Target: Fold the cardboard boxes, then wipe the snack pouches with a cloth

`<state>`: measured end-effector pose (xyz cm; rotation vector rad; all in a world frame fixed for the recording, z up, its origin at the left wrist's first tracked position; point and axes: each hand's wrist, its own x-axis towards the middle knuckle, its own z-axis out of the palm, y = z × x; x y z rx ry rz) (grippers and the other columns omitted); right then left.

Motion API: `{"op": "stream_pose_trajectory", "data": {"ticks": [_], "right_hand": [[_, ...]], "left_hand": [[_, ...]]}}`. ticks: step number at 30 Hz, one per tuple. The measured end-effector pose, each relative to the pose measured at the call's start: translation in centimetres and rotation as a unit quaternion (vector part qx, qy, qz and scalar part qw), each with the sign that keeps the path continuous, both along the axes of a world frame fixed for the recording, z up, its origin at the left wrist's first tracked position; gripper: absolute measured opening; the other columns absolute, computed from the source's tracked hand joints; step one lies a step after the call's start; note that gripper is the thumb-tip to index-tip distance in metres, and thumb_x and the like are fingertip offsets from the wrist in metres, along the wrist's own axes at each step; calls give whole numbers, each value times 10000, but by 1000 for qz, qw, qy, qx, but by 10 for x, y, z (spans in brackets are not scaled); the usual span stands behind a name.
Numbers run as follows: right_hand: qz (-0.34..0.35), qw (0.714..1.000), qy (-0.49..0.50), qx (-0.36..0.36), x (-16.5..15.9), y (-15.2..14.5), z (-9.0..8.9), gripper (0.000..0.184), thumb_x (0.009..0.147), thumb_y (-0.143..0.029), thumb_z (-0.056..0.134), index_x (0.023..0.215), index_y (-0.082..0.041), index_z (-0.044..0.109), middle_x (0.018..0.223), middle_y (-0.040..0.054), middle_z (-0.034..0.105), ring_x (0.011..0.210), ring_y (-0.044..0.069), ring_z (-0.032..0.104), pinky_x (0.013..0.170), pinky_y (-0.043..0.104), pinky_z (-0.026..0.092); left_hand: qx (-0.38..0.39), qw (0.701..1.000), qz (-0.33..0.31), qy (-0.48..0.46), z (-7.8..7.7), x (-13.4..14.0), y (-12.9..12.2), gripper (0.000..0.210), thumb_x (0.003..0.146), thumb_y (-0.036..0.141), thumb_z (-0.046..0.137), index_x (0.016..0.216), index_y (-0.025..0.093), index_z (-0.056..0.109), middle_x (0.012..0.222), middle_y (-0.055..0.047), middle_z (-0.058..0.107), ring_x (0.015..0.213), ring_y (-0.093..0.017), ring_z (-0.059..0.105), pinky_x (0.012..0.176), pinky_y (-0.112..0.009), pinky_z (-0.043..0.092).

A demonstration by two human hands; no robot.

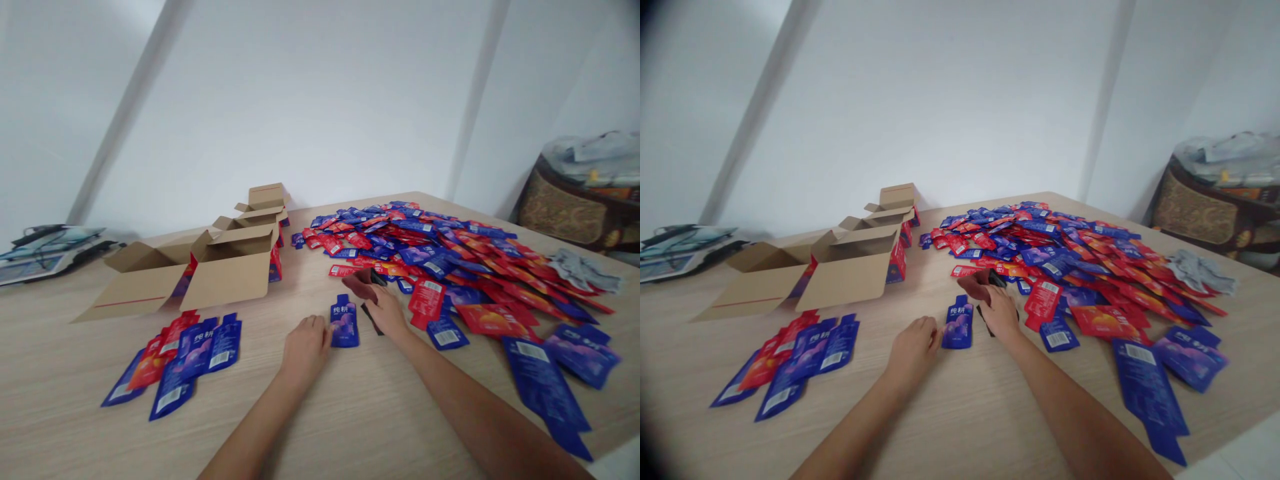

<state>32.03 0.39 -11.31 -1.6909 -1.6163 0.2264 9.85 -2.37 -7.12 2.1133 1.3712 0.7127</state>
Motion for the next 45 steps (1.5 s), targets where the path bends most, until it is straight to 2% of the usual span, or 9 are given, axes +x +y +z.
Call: {"op": "stream_pose_trajectory", "data": {"ticks": [3, 5, 9, 15, 23, 30, 36, 40, 45], "right_hand": [[-3, 1000, 11, 18, -2, 0, -2, 411, 769, -178, 442, 1160, -207, 563, 1169, 56, 588, 1097, 224, 492, 935, 372, 359], [2, 999, 11, 29, -3, 1, -2, 413, 765, -174, 442, 1158, -210, 564, 1161, 52, 592, 1093, 222, 495, 939, 370, 361], [6, 999, 14, 30, -1, 1, -3, 426, 750, -164, 453, 1161, -199, 560, 1165, 60, 590, 1093, 224, 497, 938, 365, 364], [7, 1000, 22, 15, 0, 1, -3, 386, 741, -173, 460, 1104, -209, 586, 1139, 60, 597, 1093, 234, 492, 916, 375, 375], [-43, 973, 211, 86, 2, 10, -9, 375, 764, -269, 439, 1099, -171, 574, 1064, 83, 630, 991, 235, 553, 867, 366, 420], [-72, 938, 319, 112, 1, 13, -8, 393, 771, -305, 424, 1114, -149, 537, 1078, 99, 623, 961, 221, 569, 839, 336, 440], [-61, 922, 361, 124, 2, 12, -5, 402, 758, -315, 452, 1115, -150, 537, 1092, 97, 614, 1000, 223, 555, 886, 342, 418], [-54, 915, 375, 139, 4, 14, -7, 384, 765, -299, 460, 1113, -160, 545, 1088, 77, 616, 1008, 209, 551, 896, 333, 410], [-67, 906, 387, 160, 2, 16, -9, 361, 773, -293, 478, 1107, -173, 545, 1055, 66, 622, 985, 204, 553, 891, 339, 413]], "left_hand": [[13, 986, -162, -38, -2, 11, -9, 372, 814, 408, 511, 1135, 234, 581, 1318, -98, 501, 1284, -260, 343, 1097, -399, 113], [9, 981, -192, -33, -10, 14, -9, 439, 814, 383, 516, 1228, 239, 520, 1394, -79, 419, 1335, -256, 259, 1108, -406, 26], [25, 998, -57, 13, -25, 0, 8, 428, 757, 339, 564, 1132, 134, 582, 1336, -206, 453, 1329, -357, 235, 1087, -483, -13], [27, 984, 156, 83, -24, -64, 40, 226, 717, 284, 522, 587, 122, 612, 857, -294, 636, 1211, -486, 349, 971, -646, 4], [37, 865, 175, 469, 4, -140, 55, 263, 697, 165, 441, 677, 36, 669, 792, -326, 646, 922, -478, 574, 851, -680, 200], [106, 962, 33, 251, -7, -27, 79, 431, 789, 173, 434, 1181, 19, 526, 1239, -318, 484, 1169, -374, 465, 962, -483, 300], [118, 975, -72, 173, -17, 77, 140, 518, 829, 228, 439, 1323, 89, 367, 1428, -203, 317, 1334, -288, 246, 1074, -427, 147], [128, 963, -77, 227, -21, 100, 152, 405, 881, 265, 381, 1247, 108, 452, 1337, -196, 439, 1268, -290, 349, 1045, -461, 191], [192, 930, -62, 308, -28, 82, 114, 336, 880, 199, 373, 1159, 83, 521, 1120, -185, 583, 1049, -254, 524, 904, -378, 375]]}}
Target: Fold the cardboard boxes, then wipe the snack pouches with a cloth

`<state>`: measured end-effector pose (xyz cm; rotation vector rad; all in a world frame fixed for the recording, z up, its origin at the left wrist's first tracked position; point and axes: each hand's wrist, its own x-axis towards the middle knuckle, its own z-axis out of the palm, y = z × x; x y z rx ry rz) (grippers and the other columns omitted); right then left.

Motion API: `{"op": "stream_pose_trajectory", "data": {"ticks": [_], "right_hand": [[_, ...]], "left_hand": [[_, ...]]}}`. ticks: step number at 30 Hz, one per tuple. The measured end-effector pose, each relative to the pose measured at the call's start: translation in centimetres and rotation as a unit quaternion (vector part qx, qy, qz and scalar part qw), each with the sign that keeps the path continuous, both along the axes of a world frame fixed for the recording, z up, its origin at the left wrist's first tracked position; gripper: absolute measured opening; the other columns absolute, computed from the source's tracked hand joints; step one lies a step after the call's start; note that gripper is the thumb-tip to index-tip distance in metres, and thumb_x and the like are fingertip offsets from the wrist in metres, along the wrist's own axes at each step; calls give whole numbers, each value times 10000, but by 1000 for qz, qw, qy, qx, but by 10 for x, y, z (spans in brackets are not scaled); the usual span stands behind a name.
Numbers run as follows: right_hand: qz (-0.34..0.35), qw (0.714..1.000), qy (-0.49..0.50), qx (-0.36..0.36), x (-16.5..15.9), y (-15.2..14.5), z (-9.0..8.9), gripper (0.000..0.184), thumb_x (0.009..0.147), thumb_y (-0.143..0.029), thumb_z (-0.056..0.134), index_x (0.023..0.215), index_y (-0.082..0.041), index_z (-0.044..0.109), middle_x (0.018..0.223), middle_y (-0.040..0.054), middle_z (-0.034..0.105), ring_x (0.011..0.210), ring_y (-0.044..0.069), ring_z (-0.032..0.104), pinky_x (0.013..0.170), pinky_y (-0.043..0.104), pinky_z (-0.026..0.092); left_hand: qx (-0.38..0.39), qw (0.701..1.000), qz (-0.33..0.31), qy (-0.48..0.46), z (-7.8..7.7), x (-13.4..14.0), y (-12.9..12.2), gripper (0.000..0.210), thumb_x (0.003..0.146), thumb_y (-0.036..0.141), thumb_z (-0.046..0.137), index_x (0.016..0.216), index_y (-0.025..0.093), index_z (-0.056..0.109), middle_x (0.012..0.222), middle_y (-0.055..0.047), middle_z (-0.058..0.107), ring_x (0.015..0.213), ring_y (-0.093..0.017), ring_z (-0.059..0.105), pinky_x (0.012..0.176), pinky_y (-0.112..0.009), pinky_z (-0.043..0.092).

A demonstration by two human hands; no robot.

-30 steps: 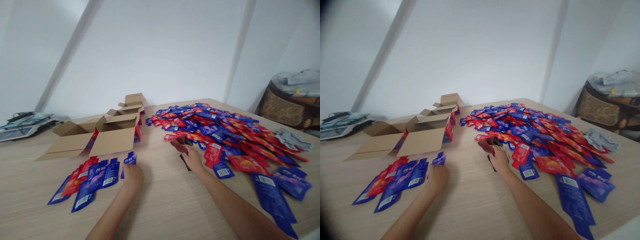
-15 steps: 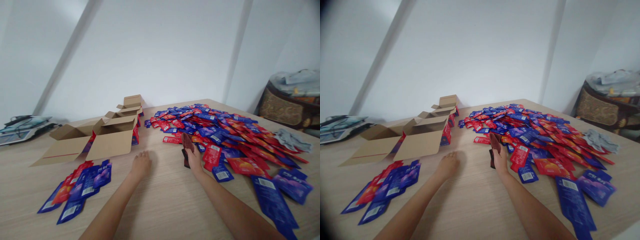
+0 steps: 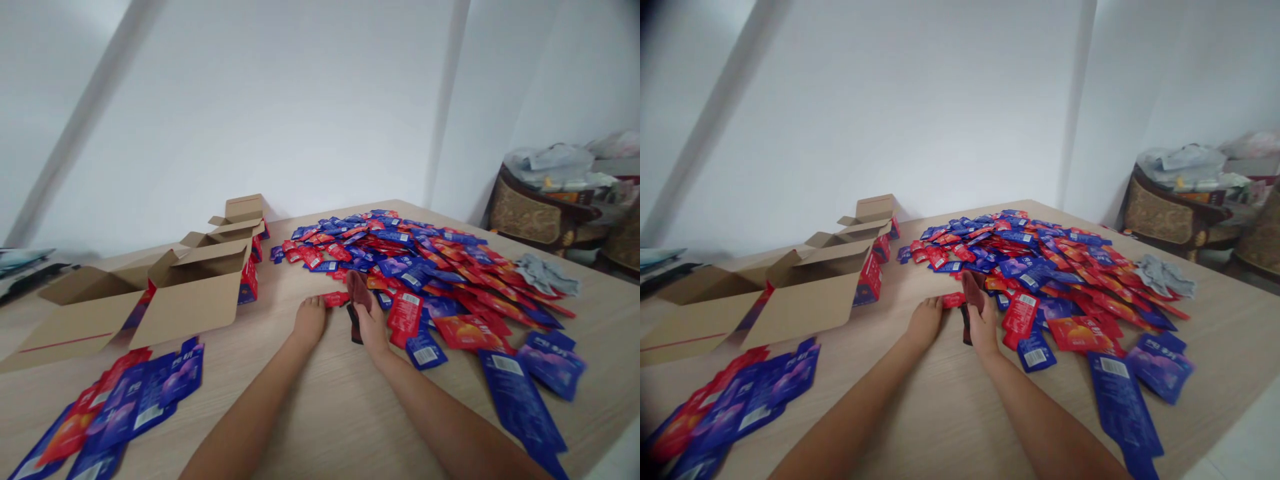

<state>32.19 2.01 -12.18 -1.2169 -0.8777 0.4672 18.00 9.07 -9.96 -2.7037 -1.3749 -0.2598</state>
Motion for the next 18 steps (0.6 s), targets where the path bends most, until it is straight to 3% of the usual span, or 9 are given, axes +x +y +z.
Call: {"op": "stream_pose_trajectory", "data": {"ticks": [2, 5, 7, 9, 11, 12, 13, 15, 18], "right_hand": [[-7, 1000, -15, 12, -2, 0, 1, 366, 781, -286, 480, 1125, -174, 531, 1091, 75, 604, 1019, 204, 539, 916, 346, 400], [-6, 998, -51, 25, -8, -4, 5, 387, 807, -289, 472, 1176, -171, 490, 1161, 94, 563, 1081, 207, 508, 950, 360, 378], [14, 995, -91, 44, -15, -11, 11, 408, 833, -292, 453, 1224, -176, 446, 1210, 101, 531, 1125, 207, 482, 973, 369, 361], [59, 983, -159, 70, -26, -23, 19, 427, 855, -295, 436, 1267, -186, 405, 1255, 103, 500, 1161, 203, 456, 988, 370, 344], [145, 948, -274, 78, -41, -37, 26, 442, 857, -307, 457, 1283, -203, 404, 1261, 92, 502, 1164, 203, 448, 993, 367, 332], [191, 919, -337, 68, -48, -43, 28, 454, 850, -323, 481, 1285, -211, 414, 1253, 86, 513, 1159, 207, 449, 995, 372, 324], [229, 889, -394, 48, -55, -48, 30, 463, 842, -339, 501, 1283, -218, 428, 1245, 81, 525, 1154, 212, 449, 996, 380, 314], [260, 844, -469, -6, -64, -51, 29, 449, 843, -353, 507, 1270, -224, 458, 1241, 75, 538, 1157, 220, 442, 996, 395, 295], [217, 832, -503, -85, -58, -39, 24, 377, 865, -288, 461, 1230, -206, 505, 1259, 82, 535, 1174, 221, 428, 973, 392, 294]], "left_hand": [[2, 999, -4, -34, 0, -18, -20, 298, 875, 196, 383, 1100, 105, 558, 1044, -163, 616, 993, -245, 549, 868, -364, 398], [-86, 973, 33, -210, 3, -44, -43, 237, 879, 283, 412, 962, 156, 594, 886, -105, 661, 857, -216, 603, 766, -329, 448], [-220, 899, 100, -364, 4, -54, -53, 246, 860, 345, 448, 929, 146, 576, 765, -83, 669, 692, -189, 627, 613, -288, 475], [-363, 779, 142, -490, 0, -58, -59, 259, 827, 351, 498, 933, 122, 557, 683, -72, 665, 571, -173, 622, 495, -260, 469], [-443, 665, 145, -583, -5, -59, -65, 235, 775, 299, 562, 924, 118, 562, 684, -65, 671, 577, -169, 633, 488, -254, 485], [-455, 624, 137, -620, -8, -59, -67, 215, 742, 262, 591, 907, 125, 574, 714, -62, 678, 622, -170, 644, 526, -254, 502], [-458, 594, 131, -649, -10, -58, -69, 197, 717, 235, 609, 884, 134, 588, 744, -58, 684, 671, -172, 650, 571, -255, 513], [-458, 566, 119, -675, -13, -58, -71, 181, 687, 201, 626, 859, 147, 612, 792, -53, 692, 743, -177, 651, 640, -257, 518], [-485, 563, 103, -661, -12, -57, -72, 242, 647, 111, 623, 888, 128, 621, 820, -70, 692, 741, -183, 650, 656, -275, 521]]}}
